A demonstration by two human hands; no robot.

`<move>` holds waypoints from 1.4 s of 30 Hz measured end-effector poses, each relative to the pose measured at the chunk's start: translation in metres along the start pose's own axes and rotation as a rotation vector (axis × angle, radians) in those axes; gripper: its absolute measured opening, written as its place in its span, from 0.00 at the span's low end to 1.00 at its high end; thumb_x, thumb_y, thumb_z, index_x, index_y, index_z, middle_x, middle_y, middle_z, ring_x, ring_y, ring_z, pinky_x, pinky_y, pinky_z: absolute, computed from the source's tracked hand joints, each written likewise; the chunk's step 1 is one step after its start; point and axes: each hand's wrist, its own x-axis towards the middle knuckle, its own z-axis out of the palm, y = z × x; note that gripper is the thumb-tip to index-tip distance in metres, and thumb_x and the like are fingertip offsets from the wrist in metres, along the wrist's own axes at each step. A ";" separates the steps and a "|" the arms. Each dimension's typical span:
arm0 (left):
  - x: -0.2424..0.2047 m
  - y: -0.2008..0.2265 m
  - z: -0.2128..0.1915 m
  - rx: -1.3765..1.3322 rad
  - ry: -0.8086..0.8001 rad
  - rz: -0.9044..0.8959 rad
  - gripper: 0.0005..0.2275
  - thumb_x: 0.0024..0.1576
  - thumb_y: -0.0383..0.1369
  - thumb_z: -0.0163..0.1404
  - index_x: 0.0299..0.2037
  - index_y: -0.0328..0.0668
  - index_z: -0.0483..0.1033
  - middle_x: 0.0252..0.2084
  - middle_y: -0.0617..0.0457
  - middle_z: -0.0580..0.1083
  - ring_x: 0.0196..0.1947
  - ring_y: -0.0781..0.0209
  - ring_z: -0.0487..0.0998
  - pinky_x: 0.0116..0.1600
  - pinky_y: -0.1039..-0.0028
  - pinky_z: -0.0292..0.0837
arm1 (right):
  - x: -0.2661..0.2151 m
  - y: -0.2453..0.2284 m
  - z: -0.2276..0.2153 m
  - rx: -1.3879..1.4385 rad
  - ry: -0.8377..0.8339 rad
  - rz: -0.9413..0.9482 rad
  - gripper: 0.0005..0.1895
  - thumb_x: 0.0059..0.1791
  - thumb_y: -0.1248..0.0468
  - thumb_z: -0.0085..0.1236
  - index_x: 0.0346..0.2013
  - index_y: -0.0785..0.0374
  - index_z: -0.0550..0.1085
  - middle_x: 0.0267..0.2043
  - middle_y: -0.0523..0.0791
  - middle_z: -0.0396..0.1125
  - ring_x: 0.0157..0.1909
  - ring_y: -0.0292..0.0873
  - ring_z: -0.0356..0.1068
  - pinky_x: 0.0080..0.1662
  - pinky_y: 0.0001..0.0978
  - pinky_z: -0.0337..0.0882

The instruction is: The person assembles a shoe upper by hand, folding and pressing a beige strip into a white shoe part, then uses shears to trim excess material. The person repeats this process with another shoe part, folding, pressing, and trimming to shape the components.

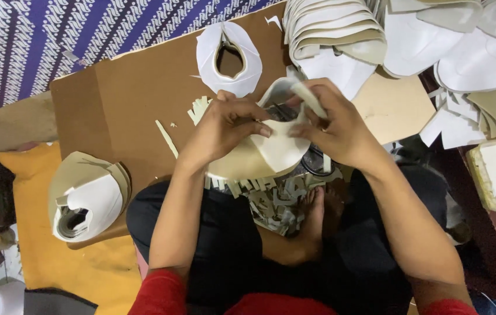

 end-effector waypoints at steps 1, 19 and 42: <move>0.002 -0.005 0.001 -0.001 -0.003 0.003 0.07 0.52 0.29 0.64 0.40 0.47 0.84 0.33 0.47 0.81 0.36 0.53 0.79 0.56 0.67 0.61 | 0.001 -0.007 0.000 -0.002 0.004 0.000 0.21 0.50 0.61 0.64 0.53 0.69 0.72 0.56 0.51 0.64 0.31 0.39 0.61 0.37 0.36 0.69; 0.011 -0.047 0.021 0.317 0.079 0.150 0.34 0.58 0.18 0.42 0.75 0.58 0.52 0.80 0.37 0.43 0.81 0.36 0.40 0.75 0.36 0.34 | -0.001 -0.014 -0.011 -0.100 -0.034 0.161 0.09 0.48 0.65 0.67 0.40 0.67 0.79 0.42 0.45 0.68 0.38 0.38 0.66 0.35 0.25 0.63; 0.000 0.031 -0.003 0.363 0.294 0.472 0.09 0.59 0.24 0.58 0.41 0.55 0.83 0.35 0.61 0.80 0.38 0.61 0.73 0.49 0.67 0.51 | -0.023 -0.026 0.000 -0.236 0.097 -0.380 0.20 0.51 0.59 0.56 0.50 0.73 0.79 0.27 0.54 0.66 0.19 0.45 0.63 0.27 0.32 0.68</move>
